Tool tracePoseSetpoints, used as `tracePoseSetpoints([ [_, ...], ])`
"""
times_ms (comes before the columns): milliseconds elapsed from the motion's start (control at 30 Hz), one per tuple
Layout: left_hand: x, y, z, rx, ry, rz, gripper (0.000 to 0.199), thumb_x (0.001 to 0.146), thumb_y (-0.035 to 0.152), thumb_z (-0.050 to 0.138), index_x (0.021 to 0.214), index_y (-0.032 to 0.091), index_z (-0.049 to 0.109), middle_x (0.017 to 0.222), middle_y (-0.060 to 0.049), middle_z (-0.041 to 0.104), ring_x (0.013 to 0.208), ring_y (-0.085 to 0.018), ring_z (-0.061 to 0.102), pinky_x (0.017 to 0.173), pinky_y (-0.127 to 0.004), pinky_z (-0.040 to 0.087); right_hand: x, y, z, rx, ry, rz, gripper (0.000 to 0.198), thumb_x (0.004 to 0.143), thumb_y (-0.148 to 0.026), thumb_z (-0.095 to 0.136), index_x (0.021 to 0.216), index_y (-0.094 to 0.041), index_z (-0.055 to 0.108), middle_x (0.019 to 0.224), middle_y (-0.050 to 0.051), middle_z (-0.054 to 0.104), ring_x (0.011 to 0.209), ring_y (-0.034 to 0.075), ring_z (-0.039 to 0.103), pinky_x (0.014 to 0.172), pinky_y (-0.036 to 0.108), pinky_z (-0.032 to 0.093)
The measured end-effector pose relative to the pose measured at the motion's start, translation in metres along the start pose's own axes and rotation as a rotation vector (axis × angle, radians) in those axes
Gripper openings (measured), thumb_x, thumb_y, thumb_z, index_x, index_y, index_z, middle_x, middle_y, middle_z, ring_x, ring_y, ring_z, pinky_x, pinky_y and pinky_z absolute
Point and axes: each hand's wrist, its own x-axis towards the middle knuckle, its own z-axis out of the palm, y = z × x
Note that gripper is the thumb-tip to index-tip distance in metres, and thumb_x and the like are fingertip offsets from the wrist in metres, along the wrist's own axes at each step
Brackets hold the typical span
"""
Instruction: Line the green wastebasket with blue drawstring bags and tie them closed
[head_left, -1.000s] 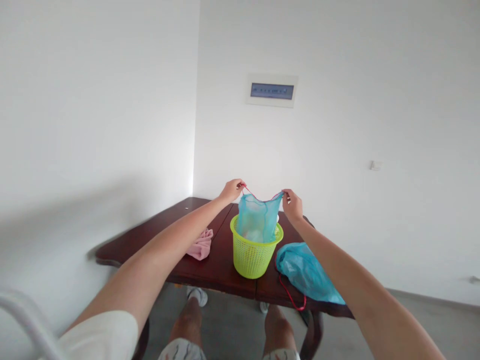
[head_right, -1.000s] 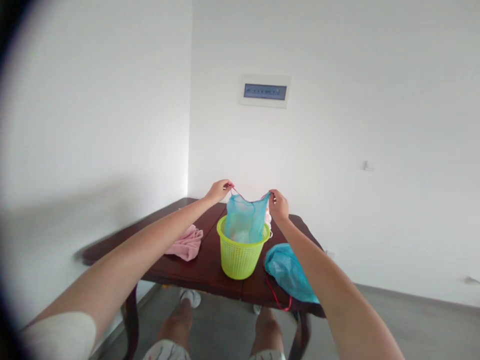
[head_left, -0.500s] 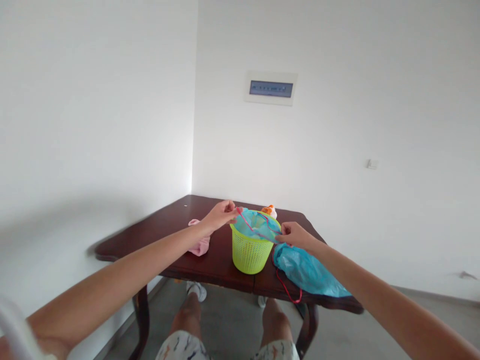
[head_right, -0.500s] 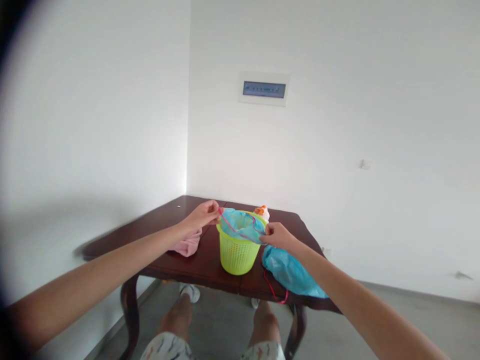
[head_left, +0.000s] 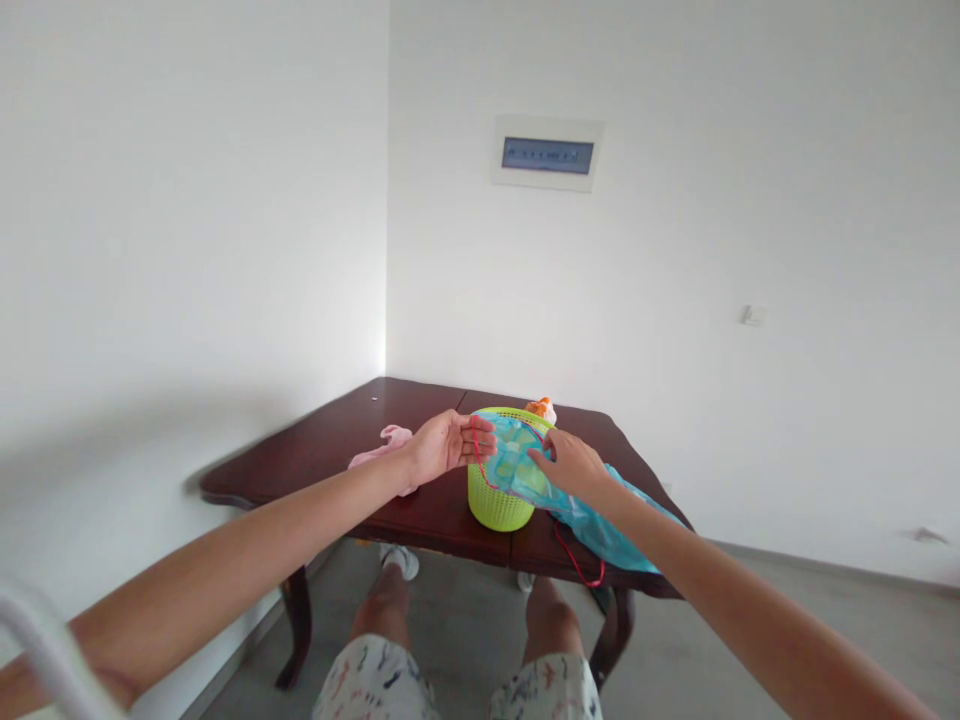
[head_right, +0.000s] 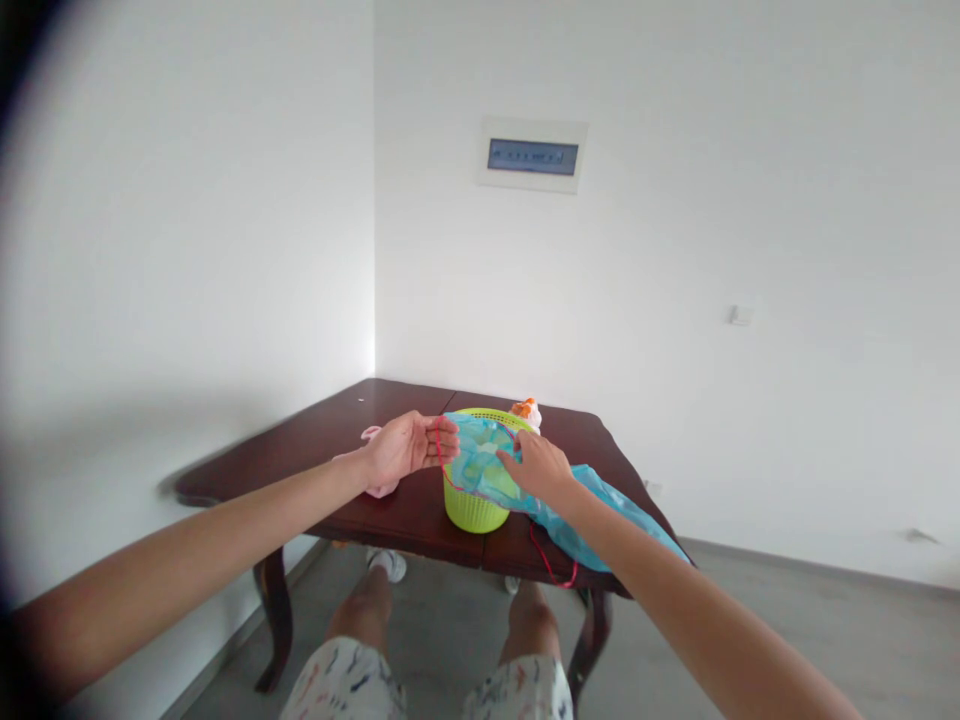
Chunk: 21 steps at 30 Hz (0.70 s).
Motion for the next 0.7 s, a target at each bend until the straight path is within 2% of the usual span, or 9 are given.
tracePoseSetpoints([
  [100,0.0,0.011,0.004,0.097,0.056,0.002,0.024,0.102,0.035,0.075,0.1,0.013,0.083,0.089,-0.009,0.084,0.074,-0.022,0.083,0.08,-0.034,0.071,0.019,0.018,0.016,0.19,-0.018,0.128,0.031,0.1,-0.049,0.085,0.093,-0.022,0.071,0.101,0.011,0.079,0.095,0.028,0.072,0.083,0.036,0.047],
  [167,0.0,0.022,0.006,0.187,0.062,0.018,0.021,0.104,0.035,0.079,0.099,0.015,0.081,0.083,-0.006,0.08,0.068,-0.02,0.08,0.075,-0.033,0.07,0.03,0.031,0.023,0.33,-0.008,0.158,0.031,0.087,-0.039,0.092,0.078,-0.023,0.067,0.084,0.007,0.073,0.083,0.025,0.065,0.078,0.035,0.042],
  [233,0.002,0.036,0.009,0.222,0.063,0.05,0.018,0.105,0.033,0.079,0.099,0.015,0.08,0.078,-0.003,0.075,0.064,-0.018,0.076,0.074,-0.031,0.07,0.037,0.04,0.025,0.432,-0.007,0.165,0.036,0.081,-0.034,0.091,0.065,-0.023,0.061,0.069,0.002,0.063,0.072,0.02,0.057,0.072,0.034,0.038],
  [333,0.008,0.058,0.011,0.183,0.116,0.115,0.018,0.109,0.027,0.076,0.096,0.015,0.078,0.071,0.0,0.065,0.058,-0.013,0.065,0.071,-0.029,0.07,0.045,0.049,0.02,0.596,0.045,0.184,0.042,0.087,-0.054,0.082,0.065,-0.024,0.061,0.062,0.0,0.057,0.064,0.018,0.052,0.065,0.032,0.038],
  [400,0.015,0.071,0.012,0.15,0.156,0.149,0.02,0.112,0.026,0.073,0.096,0.014,0.076,0.07,0.002,0.061,0.056,-0.012,0.059,0.07,-0.028,0.069,0.05,0.052,0.011,0.737,0.115,0.204,0.051,0.091,-0.073,0.069,0.074,-0.025,0.066,0.066,0.003,0.062,0.064,0.019,0.055,0.063,0.033,0.043],
  [467,0.026,0.083,0.014,0.132,0.187,0.196,0.023,0.114,0.03,0.071,0.097,0.015,0.075,0.07,0.003,0.059,0.057,-0.011,0.057,0.07,-0.026,0.068,0.057,0.054,0.0,0.871,0.186,0.205,0.061,0.092,-0.083,0.059,0.084,-0.024,0.069,0.08,0.008,0.074,0.07,0.022,0.064,0.065,0.034,0.051],
  [533,0.04,0.091,0.017,0.141,0.232,0.274,0.025,0.115,0.034,0.069,0.099,0.017,0.075,0.072,0.002,0.059,0.059,-0.011,0.057,0.072,-0.025,0.067,0.066,0.052,-0.014,0.972,0.238,0.186,0.063,0.092,-0.085,0.059,0.094,-0.024,0.072,0.103,0.014,0.083,0.082,0.024,0.072,0.07,0.035,0.057],
  [600,0.058,0.097,0.023,0.183,0.285,0.352,0.024,0.113,0.038,0.07,0.1,0.019,0.075,0.077,0.0,0.063,0.063,-0.012,0.059,0.075,-0.028,0.067,0.076,0.046,-0.026,1.027,0.272,0.141,0.062,0.092,-0.083,0.064,0.105,-0.024,0.077,0.123,0.016,0.085,0.094,0.026,0.076,0.075,0.035,0.06],
  [700,0.088,0.106,0.038,0.313,0.329,0.417,0.018,0.102,0.037,0.081,0.098,0.019,0.079,0.086,-0.005,0.072,0.071,-0.017,0.066,0.078,-0.035,0.065,0.095,0.029,-0.042,0.993,0.363,0.037,0.061,0.093,-0.079,0.068,0.116,-0.024,0.082,0.13,0.015,0.086,0.104,0.027,0.077,0.084,0.037,0.061],
])
